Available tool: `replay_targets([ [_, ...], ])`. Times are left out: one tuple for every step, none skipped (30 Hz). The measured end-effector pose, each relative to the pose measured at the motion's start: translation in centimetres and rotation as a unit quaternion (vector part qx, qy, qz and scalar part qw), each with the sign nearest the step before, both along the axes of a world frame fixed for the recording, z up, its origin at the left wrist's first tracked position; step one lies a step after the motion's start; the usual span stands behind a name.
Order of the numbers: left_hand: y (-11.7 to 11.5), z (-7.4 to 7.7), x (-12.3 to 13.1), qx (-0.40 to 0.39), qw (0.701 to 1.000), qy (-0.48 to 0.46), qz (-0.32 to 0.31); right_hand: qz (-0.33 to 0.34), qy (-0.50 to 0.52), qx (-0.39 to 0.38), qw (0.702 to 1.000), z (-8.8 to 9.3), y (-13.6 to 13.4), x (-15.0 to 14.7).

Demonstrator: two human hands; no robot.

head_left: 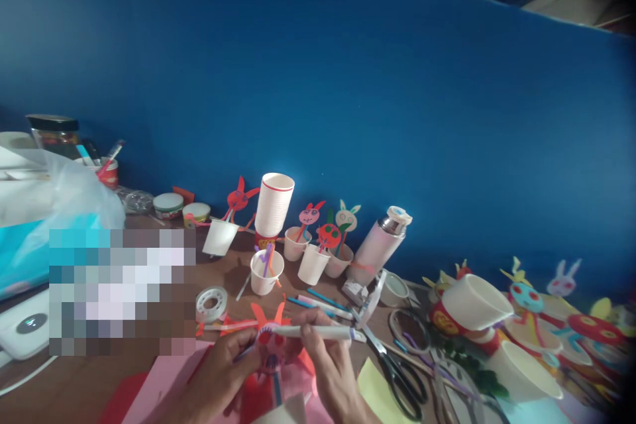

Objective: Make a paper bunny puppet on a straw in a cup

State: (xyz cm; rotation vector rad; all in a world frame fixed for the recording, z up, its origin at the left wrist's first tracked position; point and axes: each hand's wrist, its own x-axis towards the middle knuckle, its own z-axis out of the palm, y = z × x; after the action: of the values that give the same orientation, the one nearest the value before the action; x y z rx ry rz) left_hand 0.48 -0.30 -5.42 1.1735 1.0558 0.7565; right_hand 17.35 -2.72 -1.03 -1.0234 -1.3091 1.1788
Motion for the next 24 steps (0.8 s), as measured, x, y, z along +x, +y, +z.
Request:
replay_targets([
  [0.0, -0.3, 0.0, 0.001, 1.0, 0.001, 0.001, 0.01, 0.013, -0.001, 1.0, -0.3, 0.1, -0.3],
  [0.0, -0.5, -0.1, 0.002, 1.0, 0.002, 0.002, 0.017, 0.024, -0.001, 1.0, -0.6, 0.2, -0.5],
  [0.0, -0.7, -0.1, 0.001, 1.0, 0.002, 0.001, 0.022, 0.028, 0.0, 0.999, -1.0, 0.3, -0.7],
  [0.0, -0.8, -0.2, 0.002, 1.0, 0.001, -0.001, 0.023, 0.026, 0.001, 0.999, -1.3, 0.3, -0.9],
  [0.0, -0.8, -0.2, 0.004, 1.0, 0.0, -0.003, 0.022, 0.017, 0.003, 1.0, -1.6, 0.4, -1.0],
  [0.0, -0.8, -0.3, 0.007, 1.0, 0.002, -0.006, 0.017, 0.007, 0.006, 1.0, -1.8, 0.4, -1.1],
  [-0.1, -0.7, -0.3, 0.01, 1.0, 0.005, -0.011, 0.012, -0.002, 0.009, 1.0, -1.9, 0.4, -1.1],
  [-0.1, -0.6, -0.4, 0.014, 1.0, 0.007, -0.015, 0.005, -0.011, 0.014, 1.0, -2.0, 0.4, -1.2],
  [-0.1, -0.4, -0.4, 0.015, 1.0, 0.008, -0.019, -0.004, -0.02, 0.02, 1.0, -1.9, 0.4, -1.2],
  [-0.2, -0.2, -0.4, 0.015, 1.0, 0.008, -0.022, -0.014, -0.029, 0.027, 0.999, -1.8, 0.4, -1.2],
  [-0.2, 0.0, -0.5, 0.015, 0.999, 0.005, -0.028, -0.023, -0.039, 0.035, 0.998, -1.7, 0.3, -1.2],
  [-0.3, 0.2, -0.5, 0.016, 0.999, 0.0, -0.031, -0.031, -0.051, 0.043, 0.997, -1.6, 0.3, -1.2],
  [-0.4, 0.4, -0.5, 0.021, 0.999, -0.007, -0.031, -0.04, -0.065, 0.053, 0.996, -1.4, 0.2, -1.2],
  [-0.5, 0.6, -0.5, 0.031, 0.999, -0.012, -0.025, -0.048, -0.079, 0.062, 0.994, -1.3, 0.2, -1.2],
  [-0.5, 0.7, -0.6, 0.042, 0.999, -0.017, -0.019, -0.053, -0.092, 0.068, 0.992, -1.2, 0.1, -1.2],
  [-0.6, 0.9, -0.6, 0.053, 0.998, -0.018, -0.01, -0.056, -0.104, 0.072, 0.99, -1.1, 0.0, -1.2],
  [-0.6, 1.0, -0.6, 0.061, 0.998, -0.018, -0.003, -0.058, -0.111, 0.072, 0.989, -1.1, 0.0, -1.2],
  [-0.6, 1.1, -0.6, 0.066, 0.998, -0.017, 0.002, -0.059, -0.115, 0.07, 0.989, -1.2, -0.1, -1.3],
  [-0.6, 1.3, -0.5, 0.064, 0.998, -0.016, 0.002, -0.057, -0.117, 0.065, 0.989, -1.2, -0.1, -1.3],
  [-0.7, 1.4, -0.5, 0.06, 0.998, -0.014, 0.0, -0.054, -0.116, 0.061, 0.99, -1.3, -0.1, -1.3],
  [-0.7, 1.5, -0.5, 0.055, 0.998, -0.015, -0.004, -0.053, -0.115, 0.061, 0.99, -1.3, -0.1, -1.3],
  [-0.7, 1.5, -0.5, 0.054, 0.998, -0.018, -0.005, -0.053, -0.114, 0.066, 0.99, -1.3, -0.1, -1.4],
  [-0.7, 1.6, -0.6, 0.053, 0.998, -0.026, -0.008, -0.053, -0.117, 0.074, 0.989, -1.3, -0.1, -1.4],
  [-0.7, 1.5, -0.6, 0.053, 0.998, -0.034, -0.01, -0.054, -0.123, 0.087, 0.987, -1.3, -0.1, -1.4],
])
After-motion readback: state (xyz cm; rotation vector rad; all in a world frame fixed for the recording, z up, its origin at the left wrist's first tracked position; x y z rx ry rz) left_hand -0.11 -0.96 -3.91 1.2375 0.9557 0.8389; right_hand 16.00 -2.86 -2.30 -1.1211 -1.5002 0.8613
